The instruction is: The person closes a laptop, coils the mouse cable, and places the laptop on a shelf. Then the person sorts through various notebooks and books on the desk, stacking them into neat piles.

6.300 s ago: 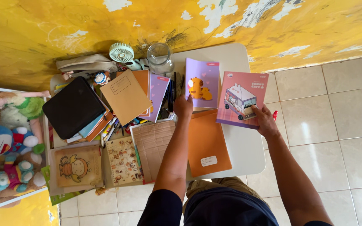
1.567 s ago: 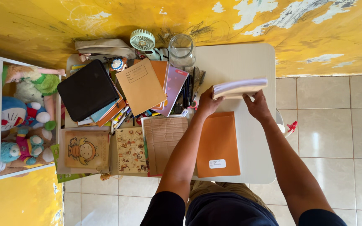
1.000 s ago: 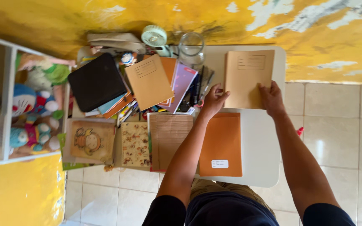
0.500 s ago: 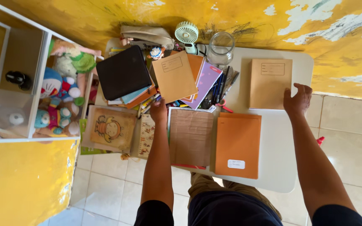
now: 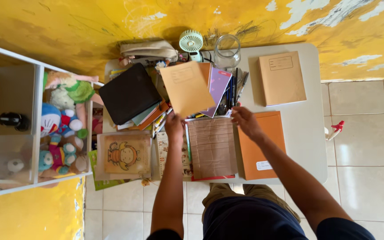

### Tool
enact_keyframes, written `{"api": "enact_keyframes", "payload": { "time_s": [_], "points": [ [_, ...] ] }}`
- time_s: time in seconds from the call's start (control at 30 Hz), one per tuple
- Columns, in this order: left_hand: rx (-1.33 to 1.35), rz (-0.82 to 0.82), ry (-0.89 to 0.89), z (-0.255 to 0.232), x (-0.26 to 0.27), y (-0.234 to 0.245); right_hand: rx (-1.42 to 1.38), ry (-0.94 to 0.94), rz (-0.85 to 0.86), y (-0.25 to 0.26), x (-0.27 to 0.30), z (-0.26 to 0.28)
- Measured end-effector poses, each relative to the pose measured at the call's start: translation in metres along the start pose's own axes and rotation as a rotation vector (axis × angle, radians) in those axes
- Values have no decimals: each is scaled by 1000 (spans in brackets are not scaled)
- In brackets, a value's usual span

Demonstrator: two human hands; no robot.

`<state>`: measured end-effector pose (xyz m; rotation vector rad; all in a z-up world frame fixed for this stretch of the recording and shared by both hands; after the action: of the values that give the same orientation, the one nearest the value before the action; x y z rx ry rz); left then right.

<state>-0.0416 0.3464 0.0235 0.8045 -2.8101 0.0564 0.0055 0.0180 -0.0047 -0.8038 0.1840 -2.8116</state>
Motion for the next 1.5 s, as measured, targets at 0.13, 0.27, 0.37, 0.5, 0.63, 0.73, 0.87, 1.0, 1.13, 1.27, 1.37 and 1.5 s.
{"api": "enact_keyframes", "payload": {
  "time_s": [0.13,0.27,0.37,0.5,0.63,0.73,0.87,1.0,1.13,1.27,1.37,1.5],
  "points": [
    [-87,171,61,-10,59,-23,-184,-261,-10,-24,24,4],
    [-63,287,93,16,98,-65,-100,-62,-110,7,23,2],
    [-6,410,12,45,91,-100,-149,15,-178,67,18,-20],
    [-597,206,-615,18,13,-90,-214,198,-231,166,12,-4],
    [-1193,86,-712,-13,-62,-75,-134,38,-333,252,-2,13],
    [-1286,115,-551,-12,-90,-73,-158,25,-274,277,-15,31],
    [-1274,107,-343,-8,-102,-68,148,-121,-560,305,-29,39],
    [-1325,128,-171,-9,-106,-62,633,-117,-768,310,-31,50],
    [-1243,67,-255,5,-128,-53,1105,27,-985,297,-23,67],
    [-1044,42,-538,-11,-130,-47,1160,222,-1022,265,-8,86],
    [-280,160,-157,3,-107,-39,961,236,-821,210,-9,73],
    [-36,210,-118,-19,-49,-53,224,73,-153,88,-27,36]
  ]
}}
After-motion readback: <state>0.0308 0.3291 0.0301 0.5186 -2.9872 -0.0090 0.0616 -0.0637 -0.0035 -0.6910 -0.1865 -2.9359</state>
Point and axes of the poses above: each hand's wrist, its own x-axis away from the middle knuckle, its own y-axis out of the back of the hand, z = x × y, the point moved 10 cm from there along -x, towards the middle knuckle, and after that the axes turned 15 degrees about -y, right-handed, at the moved point
